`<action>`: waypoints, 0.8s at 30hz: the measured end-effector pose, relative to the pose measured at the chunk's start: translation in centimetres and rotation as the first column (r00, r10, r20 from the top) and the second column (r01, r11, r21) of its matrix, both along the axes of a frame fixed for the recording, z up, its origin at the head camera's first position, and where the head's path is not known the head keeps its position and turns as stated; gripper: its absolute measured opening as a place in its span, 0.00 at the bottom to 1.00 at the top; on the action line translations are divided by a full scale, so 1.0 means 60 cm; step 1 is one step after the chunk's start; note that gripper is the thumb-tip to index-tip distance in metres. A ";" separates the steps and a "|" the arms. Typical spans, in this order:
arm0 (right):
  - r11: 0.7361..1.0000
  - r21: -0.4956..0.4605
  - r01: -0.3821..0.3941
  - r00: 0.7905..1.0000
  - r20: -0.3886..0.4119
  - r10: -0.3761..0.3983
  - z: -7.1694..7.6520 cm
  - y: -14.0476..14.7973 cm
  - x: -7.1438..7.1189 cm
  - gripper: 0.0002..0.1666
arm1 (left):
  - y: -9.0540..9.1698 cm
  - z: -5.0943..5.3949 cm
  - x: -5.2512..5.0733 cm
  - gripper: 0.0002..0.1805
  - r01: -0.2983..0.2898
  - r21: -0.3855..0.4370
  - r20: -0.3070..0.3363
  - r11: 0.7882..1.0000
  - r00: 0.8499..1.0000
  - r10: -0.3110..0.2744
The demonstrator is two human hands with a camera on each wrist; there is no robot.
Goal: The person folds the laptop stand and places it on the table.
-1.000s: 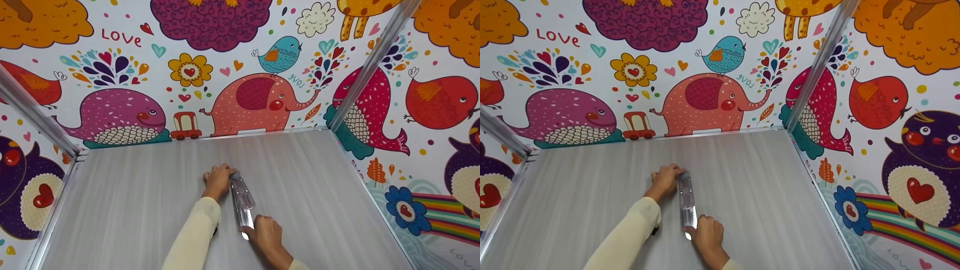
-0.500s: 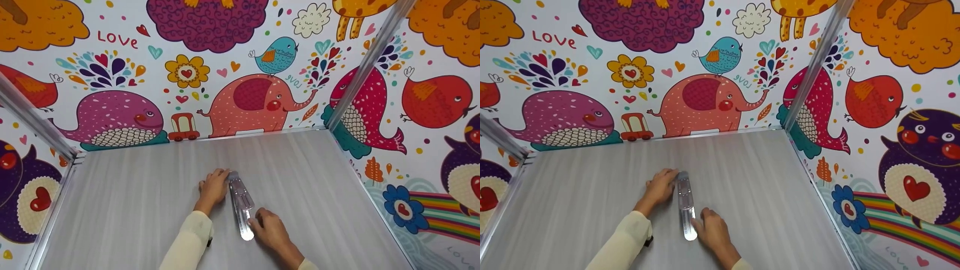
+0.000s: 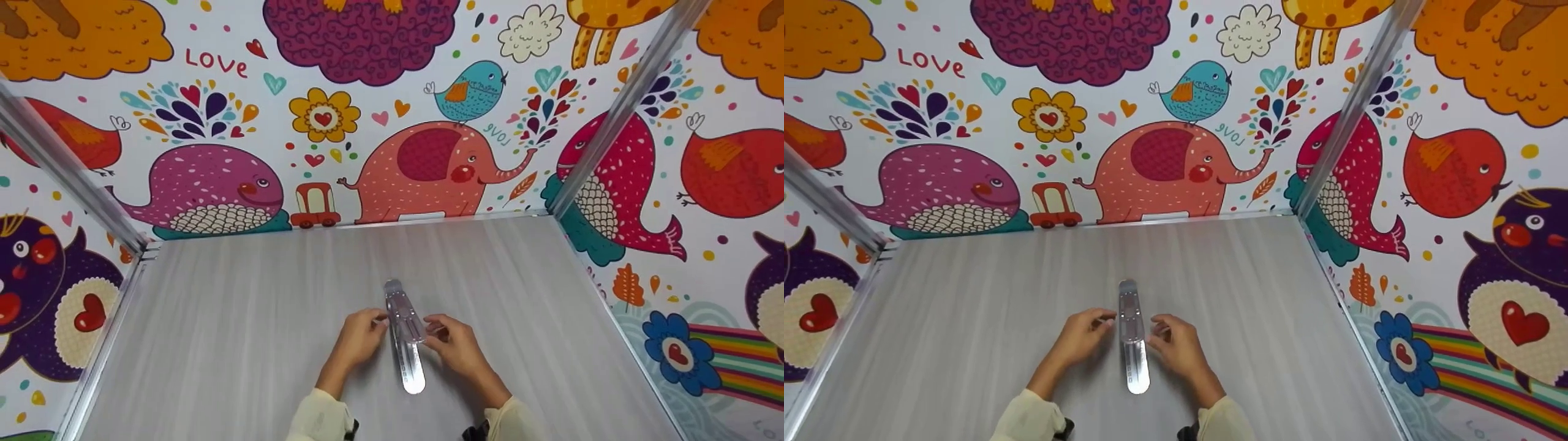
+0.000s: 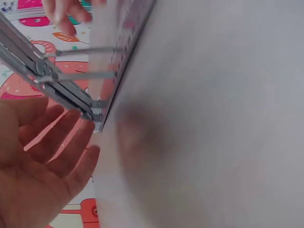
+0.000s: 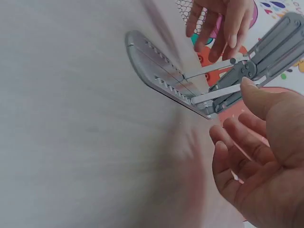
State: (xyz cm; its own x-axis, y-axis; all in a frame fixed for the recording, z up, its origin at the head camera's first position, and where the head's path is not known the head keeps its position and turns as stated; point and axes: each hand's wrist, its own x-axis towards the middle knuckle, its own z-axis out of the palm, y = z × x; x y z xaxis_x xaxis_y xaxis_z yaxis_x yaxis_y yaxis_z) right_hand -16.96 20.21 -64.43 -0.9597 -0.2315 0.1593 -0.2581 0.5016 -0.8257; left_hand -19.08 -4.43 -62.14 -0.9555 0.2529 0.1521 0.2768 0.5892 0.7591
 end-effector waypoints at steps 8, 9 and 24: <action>0.996 -0.049 -0.075 0.997 0.026 0.076 -0.021 -0.005 -0.034 0.20 | 0.034 -0.024 0.029 0.12 -0.007 0.130 0.035 0.992 0.999 0.002; 0.995 -0.061 -0.082 0.996 0.027 0.084 -0.022 -0.005 -0.037 0.20 | 0.038 -0.027 0.030 0.12 -0.016 0.123 0.019 0.992 1.000 0.013; 0.996 -0.046 -0.071 0.996 -0.058 0.069 -0.037 -0.021 -0.047 0.13 | 0.063 -0.046 0.036 0.07 -0.150 -0.029 -0.101 0.988 0.984 0.147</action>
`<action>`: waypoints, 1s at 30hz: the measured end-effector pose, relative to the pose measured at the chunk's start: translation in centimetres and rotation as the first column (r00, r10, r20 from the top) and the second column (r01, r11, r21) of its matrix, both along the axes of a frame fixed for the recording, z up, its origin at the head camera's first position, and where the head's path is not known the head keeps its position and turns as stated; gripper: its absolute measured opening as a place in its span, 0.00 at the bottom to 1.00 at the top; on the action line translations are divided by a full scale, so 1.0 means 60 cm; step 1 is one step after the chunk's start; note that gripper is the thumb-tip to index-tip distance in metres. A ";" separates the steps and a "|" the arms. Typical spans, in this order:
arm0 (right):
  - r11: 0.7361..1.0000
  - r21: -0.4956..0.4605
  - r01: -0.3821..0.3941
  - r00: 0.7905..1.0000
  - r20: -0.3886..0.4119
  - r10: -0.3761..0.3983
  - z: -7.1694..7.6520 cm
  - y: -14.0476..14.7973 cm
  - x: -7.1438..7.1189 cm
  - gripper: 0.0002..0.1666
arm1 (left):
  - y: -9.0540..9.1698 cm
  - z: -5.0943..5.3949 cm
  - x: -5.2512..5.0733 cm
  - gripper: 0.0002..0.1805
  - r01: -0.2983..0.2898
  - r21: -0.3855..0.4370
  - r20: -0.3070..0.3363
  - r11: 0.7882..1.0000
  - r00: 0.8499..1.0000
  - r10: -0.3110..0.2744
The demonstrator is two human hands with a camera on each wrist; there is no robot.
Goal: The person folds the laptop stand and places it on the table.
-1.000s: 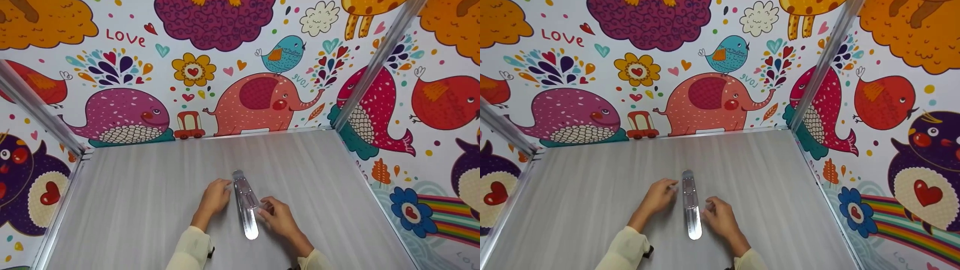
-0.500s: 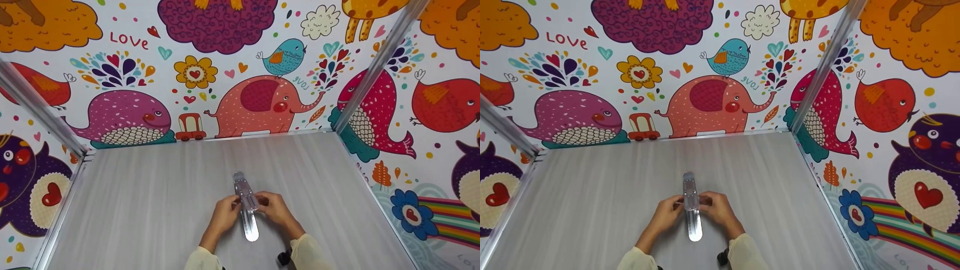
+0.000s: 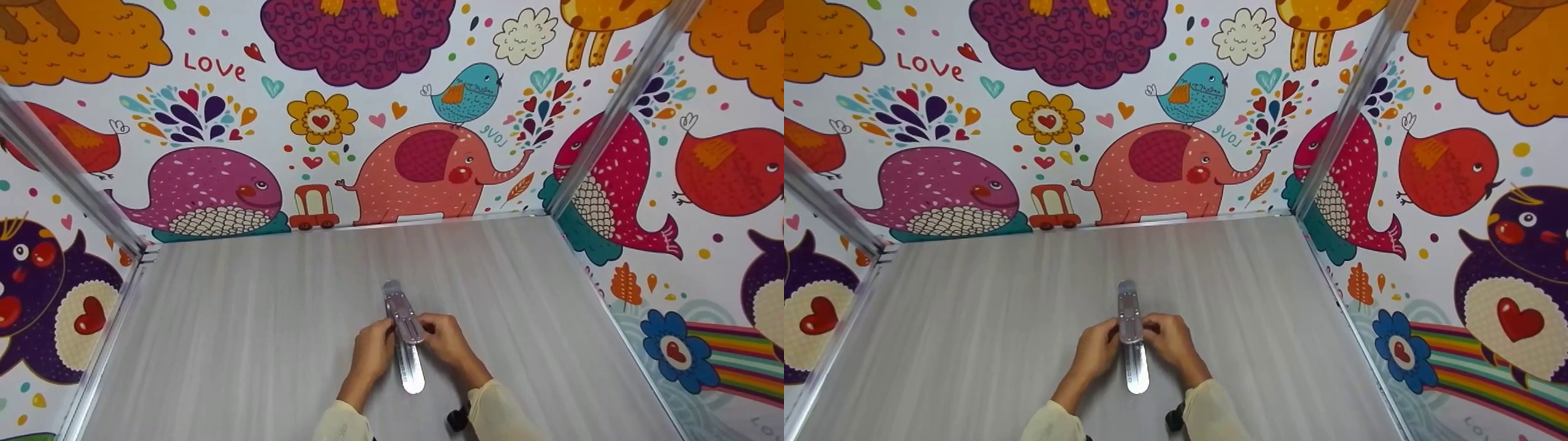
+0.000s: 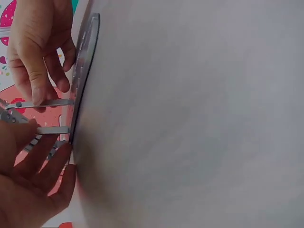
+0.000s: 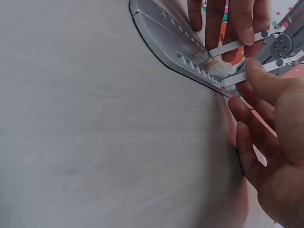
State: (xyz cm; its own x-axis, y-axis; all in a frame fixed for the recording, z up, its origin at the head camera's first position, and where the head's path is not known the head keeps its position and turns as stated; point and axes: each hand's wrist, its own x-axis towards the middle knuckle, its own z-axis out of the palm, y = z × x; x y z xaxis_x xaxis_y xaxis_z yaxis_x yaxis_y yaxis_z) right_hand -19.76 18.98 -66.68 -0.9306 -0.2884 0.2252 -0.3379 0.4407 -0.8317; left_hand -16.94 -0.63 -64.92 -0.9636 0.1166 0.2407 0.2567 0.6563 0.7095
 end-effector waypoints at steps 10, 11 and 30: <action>0.993 0.107 0.044 0.999 -0.025 -0.042 0.001 -0.006 0.003 0.18 | -0.003 -0.005 -0.003 0.07 0.034 -0.088 0.011 0.996 0.999 -0.033; 0.992 0.116 0.049 0.999 -0.024 -0.046 0.002 -0.006 0.003 0.18 | -0.003 -0.005 -0.003 0.07 0.036 -0.087 0.009 0.996 0.999 -0.035; 0.987 0.124 0.104 0.995 -0.010 -0.104 0.010 -0.014 0.002 0.16 | -0.009 -0.003 -0.020 0.07 0.020 -0.022 -0.015 1.000 1.000 -0.021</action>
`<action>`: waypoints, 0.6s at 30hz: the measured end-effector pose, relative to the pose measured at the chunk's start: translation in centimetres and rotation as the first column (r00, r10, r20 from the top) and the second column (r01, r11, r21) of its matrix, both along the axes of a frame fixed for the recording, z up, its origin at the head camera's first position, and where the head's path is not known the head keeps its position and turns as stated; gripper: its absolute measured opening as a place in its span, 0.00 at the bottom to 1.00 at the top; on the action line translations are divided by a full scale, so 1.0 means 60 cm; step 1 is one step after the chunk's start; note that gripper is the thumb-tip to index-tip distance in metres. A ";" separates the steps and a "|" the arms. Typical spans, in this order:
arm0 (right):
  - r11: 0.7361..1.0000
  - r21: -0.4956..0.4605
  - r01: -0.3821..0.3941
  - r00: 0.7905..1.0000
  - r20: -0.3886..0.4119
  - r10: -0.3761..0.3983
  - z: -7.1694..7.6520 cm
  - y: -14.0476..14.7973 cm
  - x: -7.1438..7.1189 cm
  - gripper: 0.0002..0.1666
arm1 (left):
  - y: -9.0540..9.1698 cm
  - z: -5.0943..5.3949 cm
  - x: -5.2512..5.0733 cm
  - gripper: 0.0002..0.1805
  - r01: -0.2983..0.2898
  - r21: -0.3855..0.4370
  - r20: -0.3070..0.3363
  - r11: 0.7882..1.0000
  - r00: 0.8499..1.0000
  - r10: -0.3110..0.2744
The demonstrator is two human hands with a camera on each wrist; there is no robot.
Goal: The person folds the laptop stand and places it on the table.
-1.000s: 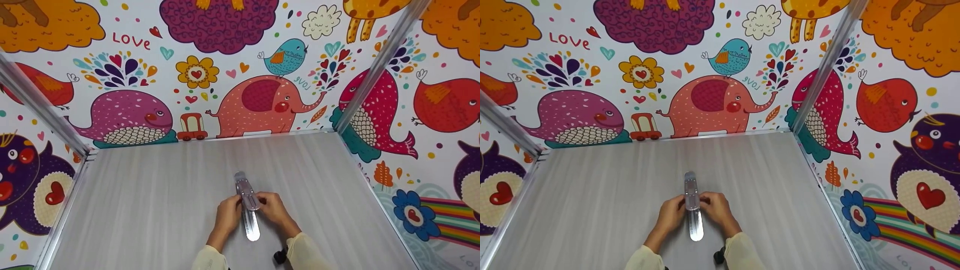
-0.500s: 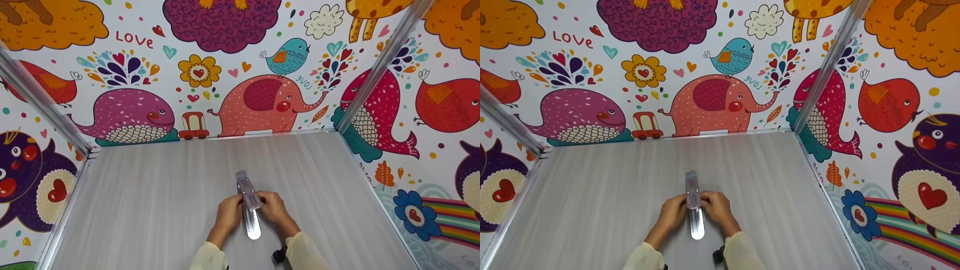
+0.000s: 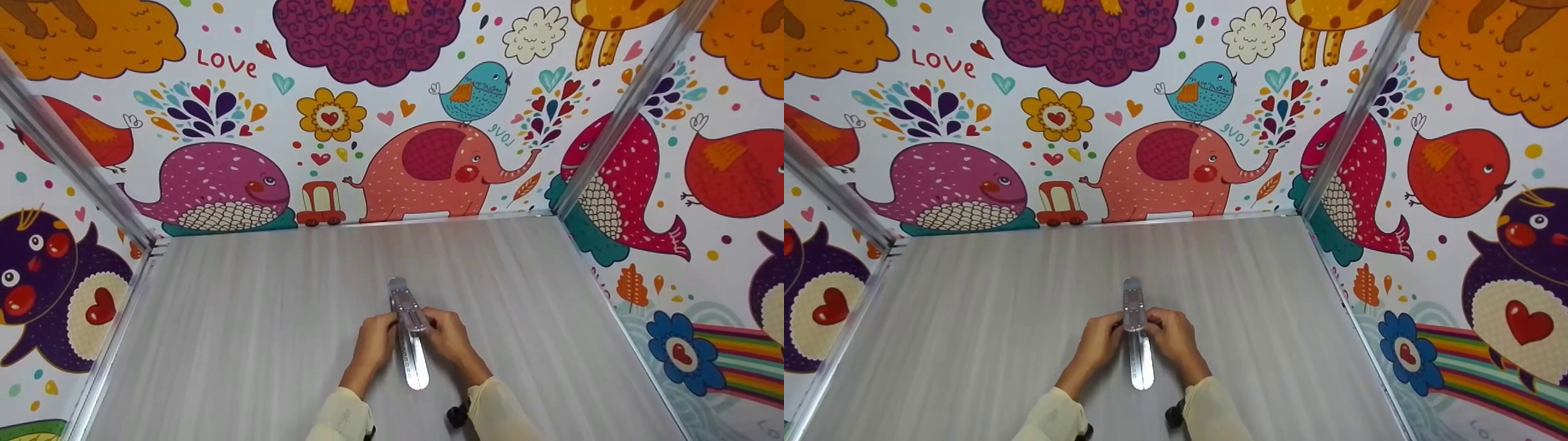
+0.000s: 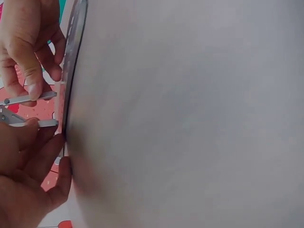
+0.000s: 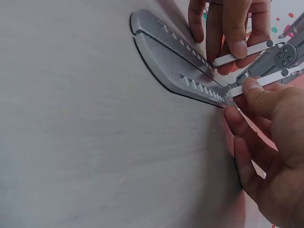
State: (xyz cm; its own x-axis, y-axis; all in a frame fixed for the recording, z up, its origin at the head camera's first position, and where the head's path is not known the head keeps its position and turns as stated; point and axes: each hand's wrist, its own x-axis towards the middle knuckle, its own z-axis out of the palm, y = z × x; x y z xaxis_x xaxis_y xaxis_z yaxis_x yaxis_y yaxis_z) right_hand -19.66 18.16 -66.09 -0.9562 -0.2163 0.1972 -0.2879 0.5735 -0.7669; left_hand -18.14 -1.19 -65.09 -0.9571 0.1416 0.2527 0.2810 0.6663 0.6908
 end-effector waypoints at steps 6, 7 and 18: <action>0.997 -0.052 0.059 0.998 -0.005 -0.060 0.003 -0.007 -0.003 0.16 | 0.003 0.005 -0.010 0.07 -0.019 0.029 -0.066 0.999 0.998 0.021; 0.996 -0.055 0.064 0.998 -0.003 -0.064 0.004 -0.008 -0.004 0.15 | 0.004 0.006 -0.011 0.08 -0.027 0.035 -0.066 0.999 0.997 0.030; 0.953 -0.291 0.085 0.953 0.304 0.008 0.027 -0.011 -0.007 0.11 | 0.011 0.017 -0.011 0.08 -0.182 0.324 0.294 0.928 0.952 0.084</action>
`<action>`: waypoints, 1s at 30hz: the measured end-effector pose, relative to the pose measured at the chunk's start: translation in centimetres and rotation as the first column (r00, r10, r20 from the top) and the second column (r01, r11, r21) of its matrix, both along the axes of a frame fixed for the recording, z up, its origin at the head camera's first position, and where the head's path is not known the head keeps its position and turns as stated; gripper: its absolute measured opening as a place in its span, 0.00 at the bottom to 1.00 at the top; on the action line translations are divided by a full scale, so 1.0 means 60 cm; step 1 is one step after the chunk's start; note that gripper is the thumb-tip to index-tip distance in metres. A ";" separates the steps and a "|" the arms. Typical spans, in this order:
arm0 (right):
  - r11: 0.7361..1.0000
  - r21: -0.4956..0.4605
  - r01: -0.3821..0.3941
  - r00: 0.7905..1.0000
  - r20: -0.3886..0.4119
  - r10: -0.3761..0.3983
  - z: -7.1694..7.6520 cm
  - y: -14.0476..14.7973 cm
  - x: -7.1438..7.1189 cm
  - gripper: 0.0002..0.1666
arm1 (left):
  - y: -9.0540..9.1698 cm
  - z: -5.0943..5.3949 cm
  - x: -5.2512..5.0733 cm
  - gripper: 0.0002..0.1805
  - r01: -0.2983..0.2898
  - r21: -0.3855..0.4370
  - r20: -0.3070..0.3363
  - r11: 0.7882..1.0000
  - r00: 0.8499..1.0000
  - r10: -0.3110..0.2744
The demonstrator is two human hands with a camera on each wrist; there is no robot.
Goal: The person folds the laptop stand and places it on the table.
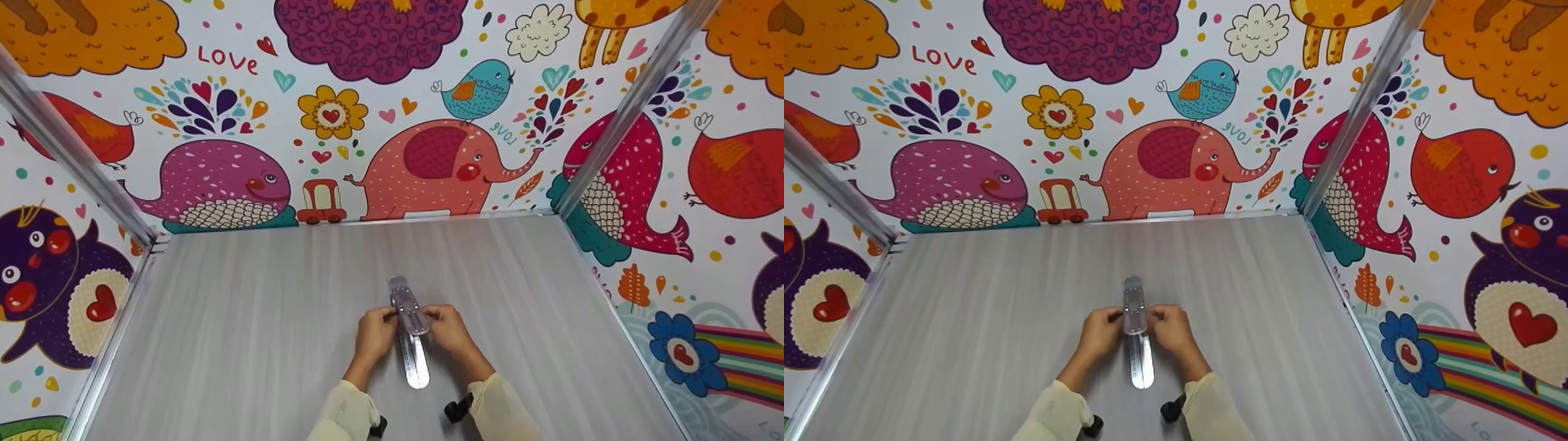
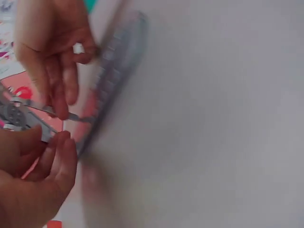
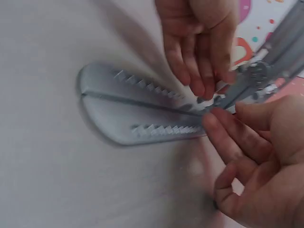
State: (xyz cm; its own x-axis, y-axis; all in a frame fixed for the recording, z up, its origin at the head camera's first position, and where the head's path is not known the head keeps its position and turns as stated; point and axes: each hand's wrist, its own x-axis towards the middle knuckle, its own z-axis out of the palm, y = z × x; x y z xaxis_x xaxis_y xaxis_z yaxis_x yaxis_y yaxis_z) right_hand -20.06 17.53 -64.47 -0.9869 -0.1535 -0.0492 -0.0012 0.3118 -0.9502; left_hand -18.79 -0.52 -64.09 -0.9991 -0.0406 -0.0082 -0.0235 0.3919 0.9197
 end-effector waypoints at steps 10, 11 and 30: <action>0.921 -0.357 0.157 0.922 0.388 -0.007 0.018 -0.007 -0.001 0.23 | 0.002 0.025 -0.010 0.18 -0.159 0.579 0.284 0.800 0.959 -0.015; 0.915 -0.368 0.164 0.922 0.387 -0.010 0.020 -0.009 0.000 0.24 | 0.002 0.025 -0.011 0.18 -0.160 0.589 0.287 0.792 0.958 -0.020; 0.970 -0.166 0.179 0.927 0.359 -0.109 0.026 -0.023 0.006 0.21 | -0.007 0.015 -0.005 0.16 -0.116 0.446 0.310 0.887 0.950 -0.032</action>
State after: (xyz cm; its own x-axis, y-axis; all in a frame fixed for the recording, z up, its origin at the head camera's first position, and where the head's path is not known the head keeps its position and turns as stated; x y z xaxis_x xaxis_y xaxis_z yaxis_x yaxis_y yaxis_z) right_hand -19.69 16.14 -62.91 -0.9261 -0.0515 -0.3739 0.3681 0.0951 -0.9249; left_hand -19.07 -0.96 -63.19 -0.9422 -0.0003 -0.3351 -0.3342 -0.0747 0.9396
